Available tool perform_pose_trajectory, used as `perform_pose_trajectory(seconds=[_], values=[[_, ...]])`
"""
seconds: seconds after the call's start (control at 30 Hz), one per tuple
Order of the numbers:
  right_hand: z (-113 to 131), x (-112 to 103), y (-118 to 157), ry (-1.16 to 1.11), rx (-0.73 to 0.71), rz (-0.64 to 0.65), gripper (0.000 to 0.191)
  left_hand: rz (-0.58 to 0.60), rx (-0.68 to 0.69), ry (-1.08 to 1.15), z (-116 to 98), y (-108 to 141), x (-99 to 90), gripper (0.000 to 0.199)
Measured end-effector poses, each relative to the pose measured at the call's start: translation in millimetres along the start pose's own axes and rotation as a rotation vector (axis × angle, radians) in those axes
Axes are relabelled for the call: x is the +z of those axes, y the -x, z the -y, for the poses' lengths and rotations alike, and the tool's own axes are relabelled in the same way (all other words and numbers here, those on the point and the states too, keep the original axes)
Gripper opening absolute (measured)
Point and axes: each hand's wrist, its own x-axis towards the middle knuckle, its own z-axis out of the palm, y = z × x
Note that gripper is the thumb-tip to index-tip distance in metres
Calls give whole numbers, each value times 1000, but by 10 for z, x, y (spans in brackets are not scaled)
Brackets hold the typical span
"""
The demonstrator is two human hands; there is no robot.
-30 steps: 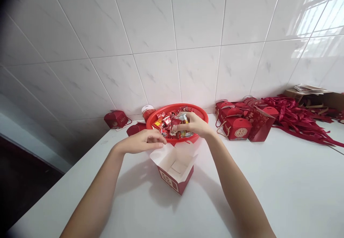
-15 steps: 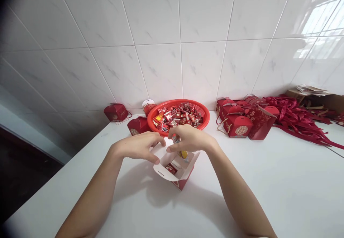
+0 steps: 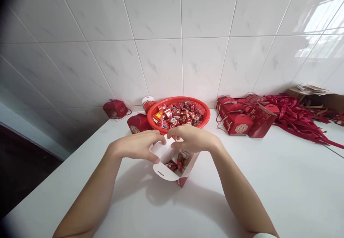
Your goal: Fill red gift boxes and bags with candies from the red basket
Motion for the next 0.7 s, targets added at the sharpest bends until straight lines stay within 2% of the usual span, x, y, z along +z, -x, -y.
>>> perform_pose_trajectory(seconds=[0.13,0.27,0.43,0.5,0.6,0.7], values=[[-20,-71,130,27,23,-78,29,-24,20,-7,-46,51,28,59],[-98,-160,290,97,143,-168,40,-11,63,-23,-129,116,43,51],[-227,-311,564,39,160,-130,59,20,121,-27,-167,178,2,46],[-271,-349,674,19,167,-119,61,8,133,-8,-158,191,-14,46],[-321,-325,761,57,259,-82,56,-10,208,5,-159,200,-23,40],[-327,-221,709,121,363,-53,58,5,319,23,-182,207,-12,36]])
